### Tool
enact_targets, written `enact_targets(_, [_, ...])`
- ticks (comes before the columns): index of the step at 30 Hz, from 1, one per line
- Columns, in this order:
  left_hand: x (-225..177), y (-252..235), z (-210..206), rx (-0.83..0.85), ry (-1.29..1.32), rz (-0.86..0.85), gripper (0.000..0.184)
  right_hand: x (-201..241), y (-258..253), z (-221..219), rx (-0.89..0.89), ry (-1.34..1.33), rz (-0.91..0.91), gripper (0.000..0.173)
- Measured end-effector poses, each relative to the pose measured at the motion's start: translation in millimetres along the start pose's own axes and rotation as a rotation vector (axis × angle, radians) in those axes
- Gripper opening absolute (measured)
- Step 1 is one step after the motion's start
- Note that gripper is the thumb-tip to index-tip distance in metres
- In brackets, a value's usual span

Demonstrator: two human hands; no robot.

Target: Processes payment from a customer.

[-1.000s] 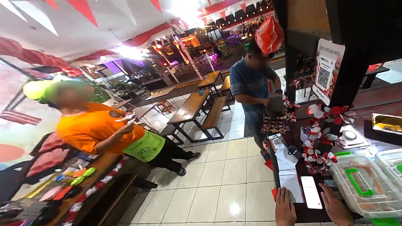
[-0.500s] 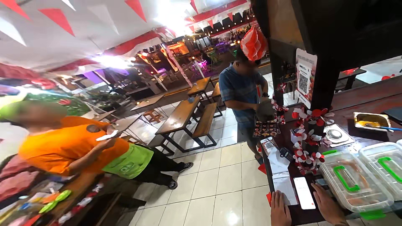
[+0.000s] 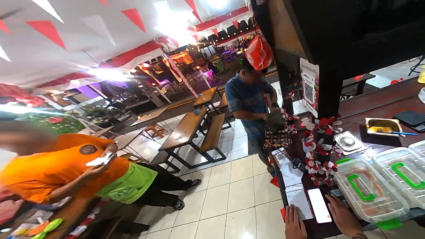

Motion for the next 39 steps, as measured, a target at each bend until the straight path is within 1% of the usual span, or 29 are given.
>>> enact_targets(13, [-3, 0, 1, -0.002, 0.013, 0.001, 0.050, -4, 3, 0, -0.038, -0.063, 0.005, 0.048])
enact_targets(17, [-5, 1, 3, 0.010, 0.016, 0.003, 0.051, -2, 3, 3, 0.005, -0.067, -0.026, 0.049])
enact_targets(20, [-5, 2, 3, 0.007, 0.020, -0.003, 0.050, 1, 4, 6, 0.005, -0.076, -0.035, 0.048])
enact_targets(24, [0, 3, -5, -0.006, 0.004, -0.028, 0.050, 1, 5, 12, 0.057, -0.072, -0.069, 0.048])
enact_targets(30, [7, 4, -8, -0.007, 0.001, -0.069, 0.051, 2, 4, 9, 0.072, -0.080, -0.092, 0.048])
enact_targets(35, [5, 3, -4, 0.003, 0.002, -0.080, 0.051, 5, 3, 15, 0.113, -0.109, -0.103, 0.050])
enact_targets(39, [4, 3, -4, 0.009, 0.004, -0.079, 0.053, 4, 3, 14, 0.107, -0.122, -0.097, 0.049])
Point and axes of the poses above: each hand's wrist, its own y-axis away from the middle knuckle, its own z-axis out of the back of the hand, x = y × z, the point moved 3 cm from there along -y, towards the middle knuckle, and after that the axes turned 2 degrees about -y, right-handed, at the moved point
